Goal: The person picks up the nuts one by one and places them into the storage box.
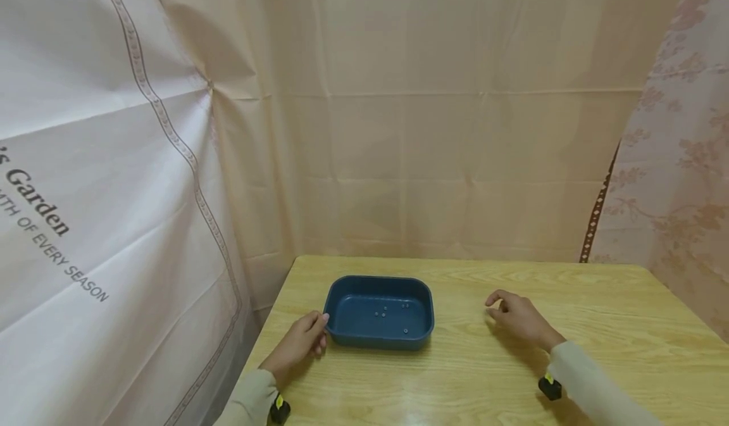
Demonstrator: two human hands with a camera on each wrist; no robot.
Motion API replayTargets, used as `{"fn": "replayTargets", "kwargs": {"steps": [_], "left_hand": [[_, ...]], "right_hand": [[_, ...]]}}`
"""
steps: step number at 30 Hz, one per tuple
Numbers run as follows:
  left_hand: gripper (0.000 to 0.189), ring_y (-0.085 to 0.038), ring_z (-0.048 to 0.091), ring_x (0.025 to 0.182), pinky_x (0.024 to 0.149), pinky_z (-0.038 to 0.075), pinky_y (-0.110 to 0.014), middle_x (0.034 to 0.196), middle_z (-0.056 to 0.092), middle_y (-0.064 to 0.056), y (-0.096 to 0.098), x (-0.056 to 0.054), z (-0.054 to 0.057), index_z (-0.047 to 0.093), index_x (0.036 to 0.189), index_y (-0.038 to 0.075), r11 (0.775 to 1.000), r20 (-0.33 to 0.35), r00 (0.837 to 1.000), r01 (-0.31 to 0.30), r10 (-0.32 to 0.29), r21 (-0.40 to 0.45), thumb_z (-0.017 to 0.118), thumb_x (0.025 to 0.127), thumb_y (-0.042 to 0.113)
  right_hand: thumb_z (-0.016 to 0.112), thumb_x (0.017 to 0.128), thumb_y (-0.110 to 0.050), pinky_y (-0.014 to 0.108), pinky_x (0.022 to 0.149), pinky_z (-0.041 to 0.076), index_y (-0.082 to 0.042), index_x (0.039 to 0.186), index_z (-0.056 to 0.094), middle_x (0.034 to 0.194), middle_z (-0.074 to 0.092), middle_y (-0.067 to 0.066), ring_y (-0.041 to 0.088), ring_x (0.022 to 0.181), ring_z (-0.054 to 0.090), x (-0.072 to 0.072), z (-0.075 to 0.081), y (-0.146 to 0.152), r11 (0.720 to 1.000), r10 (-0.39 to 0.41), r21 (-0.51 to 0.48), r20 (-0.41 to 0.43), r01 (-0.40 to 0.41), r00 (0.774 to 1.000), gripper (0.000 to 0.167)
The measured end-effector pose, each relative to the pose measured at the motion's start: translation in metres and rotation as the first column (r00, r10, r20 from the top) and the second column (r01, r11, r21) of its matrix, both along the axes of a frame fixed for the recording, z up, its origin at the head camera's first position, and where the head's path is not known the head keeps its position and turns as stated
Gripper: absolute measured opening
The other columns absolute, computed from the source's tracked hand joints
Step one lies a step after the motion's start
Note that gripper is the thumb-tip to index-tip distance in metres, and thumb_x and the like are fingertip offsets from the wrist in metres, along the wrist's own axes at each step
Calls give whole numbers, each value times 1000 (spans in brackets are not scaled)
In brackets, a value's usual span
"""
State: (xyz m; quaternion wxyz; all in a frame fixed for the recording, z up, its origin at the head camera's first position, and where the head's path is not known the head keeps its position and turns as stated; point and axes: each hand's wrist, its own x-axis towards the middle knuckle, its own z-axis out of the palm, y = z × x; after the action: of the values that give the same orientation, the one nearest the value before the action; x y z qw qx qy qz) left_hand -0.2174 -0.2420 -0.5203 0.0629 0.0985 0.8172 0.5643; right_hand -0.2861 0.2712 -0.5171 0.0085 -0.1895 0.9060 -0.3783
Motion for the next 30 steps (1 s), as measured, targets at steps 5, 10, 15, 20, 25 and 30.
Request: {"fn": "replayTargets", "kwargs": {"steps": [5,10,15,20,25,30], "left_hand": [[46,-18,54,62,56,49,-27,77,59,-7,0,0,1,54,96,-3,1000,2,1000,-1,1,-2,44,112,39],[46,-17,55,62,57,49,-26,77,59,-7,-1,1,-1,54,95,-3,1000,10,1000,-3,3,0,44,112,39],[47,-16,55,61,56,49,-26,76,59,-7,-1,0,1,54,95,-4,1000,-1,1000,-5,5,-16,44,112,38],[45,-17,55,62,56,50,-26,76,60,-7,-1,0,1,54,95,-4,999,-10,1000,-2,2,-34,42,113,35],[48,-16,56,62,57,50,-26,76,60,-7,-1,0,1,54,95,-3,999,-14,1000,6,-7,-49,41,113,39],[49,-16,56,62,57,51,-27,76,60,-7,-2,0,2,54,94,-1,998,-12,1000,7,-8,-55,41,112,43]], "right_hand": [[65,102,-12,27,47,42,-1,119,60,73,60,5,15,57,50,-2,-3,9,1000,-22,4,29,22,999,21],[65,102,-13,28,47,43,0,120,58,73,60,5,16,57,51,-3,-6,16,1000,-30,6,60,30,998,23],[61,103,-10,29,49,43,1,121,57,75,59,6,17,59,51,-3,-5,24,999,-38,15,73,37,997,22],[51,106,-8,27,46,40,2,121,58,66,54,3,13,51,45,-3,-6,33,996,-85,44,66,82,994,19],[45,109,-12,26,45,38,4,121,57,62,51,2,11,48,40,-2,-6,42,994,-108,31,105,105,989,23],[42,111,-13,30,50,43,5,120,56,73,58,6,17,55,48,0,-5,50,992,-122,19,129,121,984,24]]}}
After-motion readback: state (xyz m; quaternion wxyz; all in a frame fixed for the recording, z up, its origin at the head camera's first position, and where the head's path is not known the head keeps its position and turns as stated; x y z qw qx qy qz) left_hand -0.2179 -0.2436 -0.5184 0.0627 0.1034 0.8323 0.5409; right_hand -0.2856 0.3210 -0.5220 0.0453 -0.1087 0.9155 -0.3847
